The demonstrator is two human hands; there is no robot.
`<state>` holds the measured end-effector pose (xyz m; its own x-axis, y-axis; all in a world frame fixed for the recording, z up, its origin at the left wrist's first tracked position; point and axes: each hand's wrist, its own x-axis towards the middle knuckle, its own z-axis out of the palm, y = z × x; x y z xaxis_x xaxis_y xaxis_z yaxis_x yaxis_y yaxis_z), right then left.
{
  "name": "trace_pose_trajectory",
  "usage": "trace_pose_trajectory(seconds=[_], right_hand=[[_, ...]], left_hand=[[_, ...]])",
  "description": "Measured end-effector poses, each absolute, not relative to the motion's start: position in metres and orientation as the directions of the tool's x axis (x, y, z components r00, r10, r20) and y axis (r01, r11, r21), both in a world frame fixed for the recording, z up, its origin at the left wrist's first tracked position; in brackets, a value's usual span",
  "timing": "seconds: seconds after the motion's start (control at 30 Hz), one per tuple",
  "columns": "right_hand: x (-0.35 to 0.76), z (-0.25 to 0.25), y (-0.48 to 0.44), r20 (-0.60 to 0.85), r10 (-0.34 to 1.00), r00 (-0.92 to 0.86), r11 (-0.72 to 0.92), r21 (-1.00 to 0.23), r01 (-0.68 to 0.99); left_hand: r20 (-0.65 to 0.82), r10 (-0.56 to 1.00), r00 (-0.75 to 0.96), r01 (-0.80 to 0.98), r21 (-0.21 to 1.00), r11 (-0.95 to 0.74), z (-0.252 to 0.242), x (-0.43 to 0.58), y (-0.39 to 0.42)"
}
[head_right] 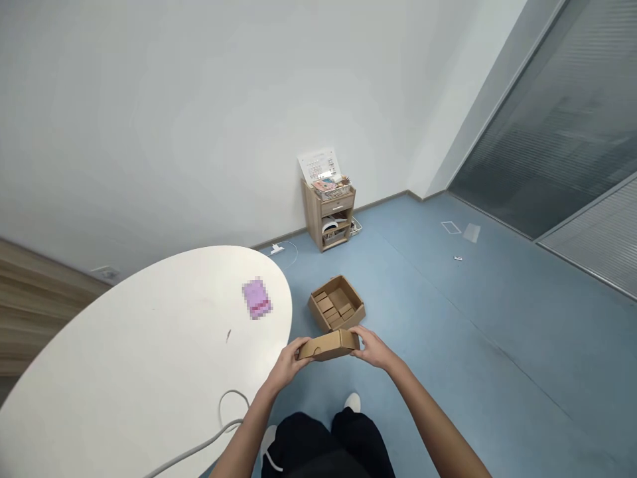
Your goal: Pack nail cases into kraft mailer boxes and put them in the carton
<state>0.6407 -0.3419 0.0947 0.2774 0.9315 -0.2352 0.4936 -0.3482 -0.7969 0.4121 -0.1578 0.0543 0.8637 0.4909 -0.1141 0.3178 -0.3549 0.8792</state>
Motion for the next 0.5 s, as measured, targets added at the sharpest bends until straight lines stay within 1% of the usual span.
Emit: trace_pose_trajectory(seconds=[0.1,0.2,0.37,0.5], right_hand=[[0.688,0.084,-0.352,-0.289,0.926,0.242,-0.371,-0.813,0.448],[0.73,0.069,-0.339,-0.304,0.925,0.23,-0.38,-0.778,0.5],[0.805,0.035,-0.294,-0.329,0.91,0.254,-0.413,-0.648,0.64],[0.867,-0.009,-0.252,-0.392,0.873,0.29,-0.464,-0.488,0.739]], left_hand=[[-0.129,0.506,0.853,0.327,0.888,-0.325,0.035,0.456,-0.177],[-0.187,0.564,0.805,0.42,0.85,-0.318,0.008,0.493,-0.182],[-0.369,0.68,0.634,0.674,0.696,-0.25,-0.056,0.557,-0.175],[-0.498,0.684,0.534,0.814,0.521,-0.256,-0.111,0.61,-0.164]])
